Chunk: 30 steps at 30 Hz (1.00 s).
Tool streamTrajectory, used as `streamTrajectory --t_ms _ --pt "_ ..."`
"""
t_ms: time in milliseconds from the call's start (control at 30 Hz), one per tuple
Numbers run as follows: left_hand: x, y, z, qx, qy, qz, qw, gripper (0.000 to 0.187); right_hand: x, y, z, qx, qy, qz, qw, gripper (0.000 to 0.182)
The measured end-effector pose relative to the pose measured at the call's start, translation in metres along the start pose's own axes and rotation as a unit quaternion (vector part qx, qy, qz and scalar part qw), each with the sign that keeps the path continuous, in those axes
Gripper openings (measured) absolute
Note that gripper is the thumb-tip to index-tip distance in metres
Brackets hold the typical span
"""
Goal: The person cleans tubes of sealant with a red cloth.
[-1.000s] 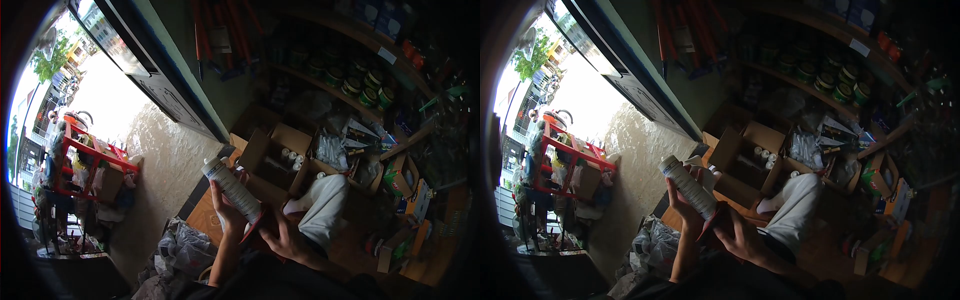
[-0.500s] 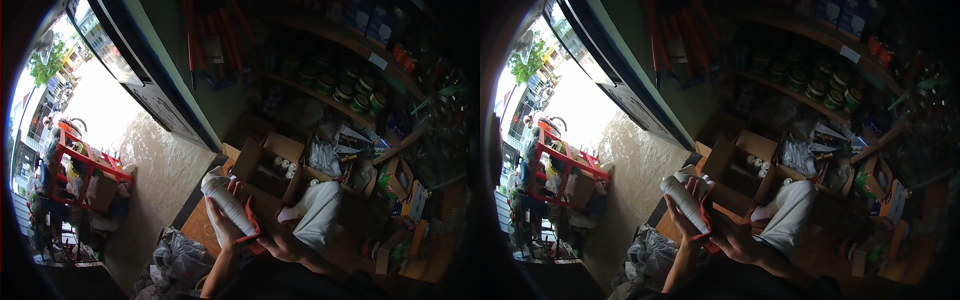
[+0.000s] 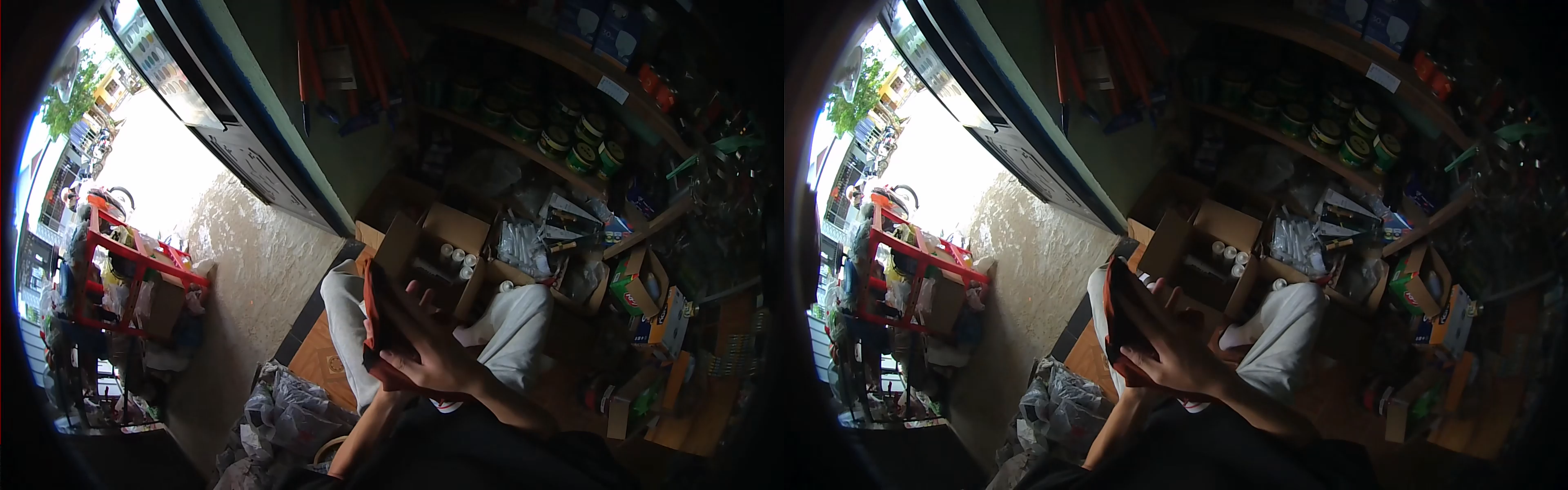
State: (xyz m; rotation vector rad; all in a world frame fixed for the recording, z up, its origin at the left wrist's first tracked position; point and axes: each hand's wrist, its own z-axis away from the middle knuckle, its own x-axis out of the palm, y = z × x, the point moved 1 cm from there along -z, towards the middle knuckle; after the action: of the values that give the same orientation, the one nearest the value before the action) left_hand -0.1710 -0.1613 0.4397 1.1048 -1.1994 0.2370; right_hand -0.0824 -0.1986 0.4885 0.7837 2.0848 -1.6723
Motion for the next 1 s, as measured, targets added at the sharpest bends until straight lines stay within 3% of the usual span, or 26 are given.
streamTrajectory --t_ms 167,267,300,367,400,433,467,500,600,633,733,833,933,1000 --pt "-0.033 0.007 -0.022 -0.048 0.129 0.09 0.986 0.063 0.005 -0.014 0.037 -0.002 0.002 0.021 1.0 0.077" --pt "-0.012 0.02 -0.032 -0.009 0.161 -0.037 0.986 0.061 0.005 -0.01 0.054 0.018 -0.009 0.046 0.999 0.073" --pt "-0.004 0.025 -0.036 -0.013 0.183 -0.007 0.983 0.058 0.006 -0.008 0.06 0.036 0.0 0.018 0.999 0.071" --pt "-0.039 0.017 -0.037 -0.056 0.075 0.133 0.987 0.058 0.006 -0.002 0.068 0.066 0.016 -0.034 0.997 0.067" --pt "-0.052 0.014 -0.036 -0.076 0.02 0.201 0.977 0.059 0.001 -0.005 0.064 0.127 -0.015 -0.039 0.991 0.066" --pt "-0.045 0.009 -0.031 -0.041 0.146 0.092 0.984 0.062 -0.008 -0.01 0.057 0.187 -0.045 -0.045 0.98 0.066" --pt "-0.034 0.007 -0.028 -0.029 0.152 0.049 0.987 0.063 -0.011 -0.013 0.054 0.247 -0.076 -0.052 0.965 0.065" --pt "-0.023 0.006 -0.026 -0.019 0.158 0.006 0.987 0.063 -0.001 -0.004 0.062 0.225 -0.068 -0.004 0.972 0.067" --pt "-0.017 0.001 -0.023 -0.001 0.104 -0.081 0.991 0.066 0.003 0.014 0.048 0.173 -0.01 -0.202 0.964 0.066" --pt "-0.016 -0.001 -0.021 -0.009 0.081 -0.12 0.989 0.067 0.012 0.017 0.046 0.102 0.084 -0.174 0.976 0.065" --pt "-0.009 0.014 -0.023 -0.023 0.071 -0.142 0.987 0.06 0.015 0.027 0.049 0.118 0.067 -0.178 0.975 0.065" --pt "-0.007 0.032 -0.036 -0.042 0.092 -0.081 0.992 0.053 0.012 0.026 0.052 0.109 0.036 -0.065 0.991 0.065" --pt "-0.001 0.029 -0.03 -0.051 0.182 -0.113 0.975 0.055 0.017 0.017 0.055 0.174 0.033 -0.092 0.98 0.06" --pt "-0.003 0.021 -0.029 -0.046 0.128 -0.068 0.988 0.059 0.019 0.01 0.048 0.161 0.08 -0.062 0.982 0.057"
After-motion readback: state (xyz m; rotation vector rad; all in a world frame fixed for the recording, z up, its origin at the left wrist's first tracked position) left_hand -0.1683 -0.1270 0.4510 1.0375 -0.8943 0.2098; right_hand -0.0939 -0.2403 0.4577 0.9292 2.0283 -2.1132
